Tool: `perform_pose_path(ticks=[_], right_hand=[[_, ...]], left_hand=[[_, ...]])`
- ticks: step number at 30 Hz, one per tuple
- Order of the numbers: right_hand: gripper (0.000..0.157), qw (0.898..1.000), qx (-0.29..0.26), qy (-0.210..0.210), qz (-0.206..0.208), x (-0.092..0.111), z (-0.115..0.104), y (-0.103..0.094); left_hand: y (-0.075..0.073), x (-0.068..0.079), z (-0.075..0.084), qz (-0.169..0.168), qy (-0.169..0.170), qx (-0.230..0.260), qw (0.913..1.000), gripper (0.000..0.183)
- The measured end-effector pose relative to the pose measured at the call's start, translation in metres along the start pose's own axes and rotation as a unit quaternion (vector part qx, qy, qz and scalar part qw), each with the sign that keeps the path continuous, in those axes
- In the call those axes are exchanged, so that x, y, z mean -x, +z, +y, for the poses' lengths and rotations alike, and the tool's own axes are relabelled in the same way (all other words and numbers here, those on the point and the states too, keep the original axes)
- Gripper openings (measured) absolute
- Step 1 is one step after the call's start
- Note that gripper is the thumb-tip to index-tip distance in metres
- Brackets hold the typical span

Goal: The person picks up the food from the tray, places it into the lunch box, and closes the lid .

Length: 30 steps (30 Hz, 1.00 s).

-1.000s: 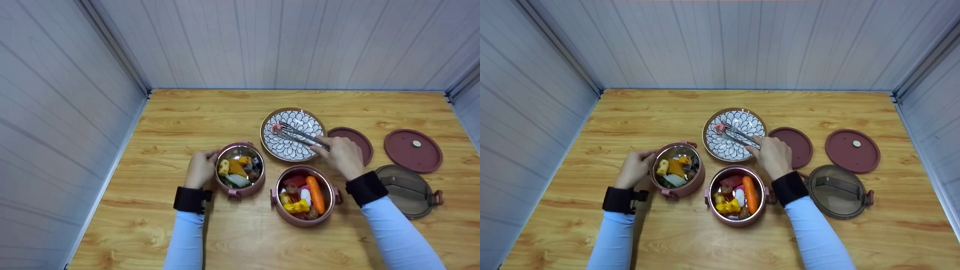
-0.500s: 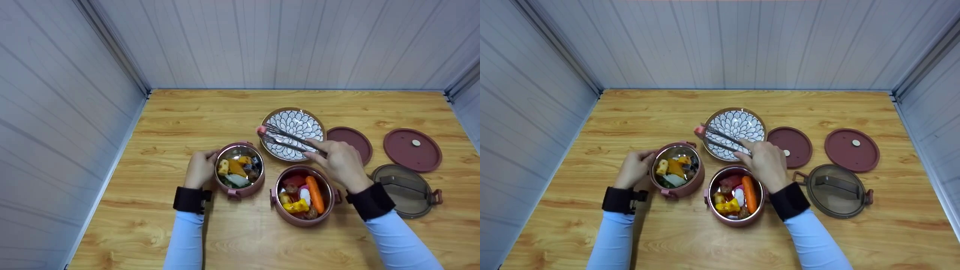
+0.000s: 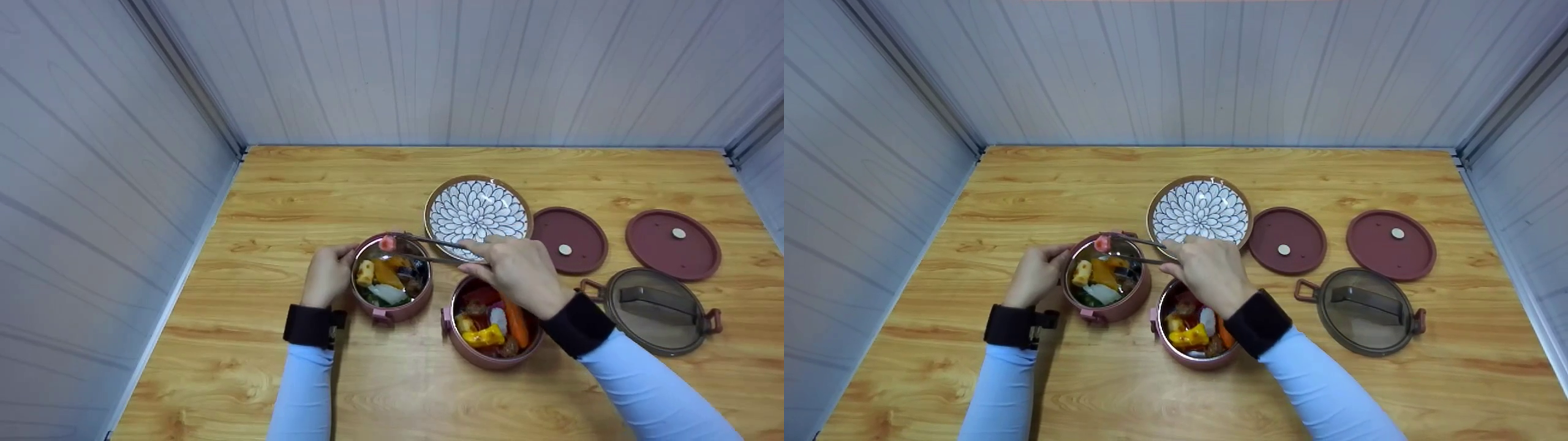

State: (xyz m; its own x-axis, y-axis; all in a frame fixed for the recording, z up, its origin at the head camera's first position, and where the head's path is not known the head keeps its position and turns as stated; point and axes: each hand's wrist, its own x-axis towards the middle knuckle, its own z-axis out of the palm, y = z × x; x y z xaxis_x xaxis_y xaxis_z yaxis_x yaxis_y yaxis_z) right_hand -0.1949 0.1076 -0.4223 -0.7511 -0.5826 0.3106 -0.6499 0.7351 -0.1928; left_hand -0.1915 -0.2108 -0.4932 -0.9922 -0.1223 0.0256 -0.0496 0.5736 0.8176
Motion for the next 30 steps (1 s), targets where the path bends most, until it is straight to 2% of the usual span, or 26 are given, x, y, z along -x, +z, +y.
perform_pose_path(ticks=[9,15,20,25,30], right_hand=[[0.042,0.999,0.020,-0.031,0.002,-0.010,-0.002,0.008],[0.045,0.998,0.031,-0.047,0.013,-0.011,-0.004,0.005],[0.046,0.999,0.018,-0.046,0.024,-0.011,-0.003,-0.007],[0.048,0.999,-0.002,-0.025,0.034,-0.010,0.004,-0.025],[0.048,0.998,-0.022,-0.003,0.064,-0.007,0.017,-0.044]], left_hand=[[-0.001,0.000,0.001,-0.002,0.005,-0.003,1.0000,0.024],[-0.002,0.001,0.002,-0.001,0.009,-0.013,0.9999,0.023],[-0.002,0.001,0.003,0.001,0.003,-0.008,1.0000,0.023],[0.000,0.000,0.002,0.002,0.001,-0.006,1.0000,0.023],[0.000,0.000,0.002,0.004,-0.001,-0.005,1.0000,0.023]])
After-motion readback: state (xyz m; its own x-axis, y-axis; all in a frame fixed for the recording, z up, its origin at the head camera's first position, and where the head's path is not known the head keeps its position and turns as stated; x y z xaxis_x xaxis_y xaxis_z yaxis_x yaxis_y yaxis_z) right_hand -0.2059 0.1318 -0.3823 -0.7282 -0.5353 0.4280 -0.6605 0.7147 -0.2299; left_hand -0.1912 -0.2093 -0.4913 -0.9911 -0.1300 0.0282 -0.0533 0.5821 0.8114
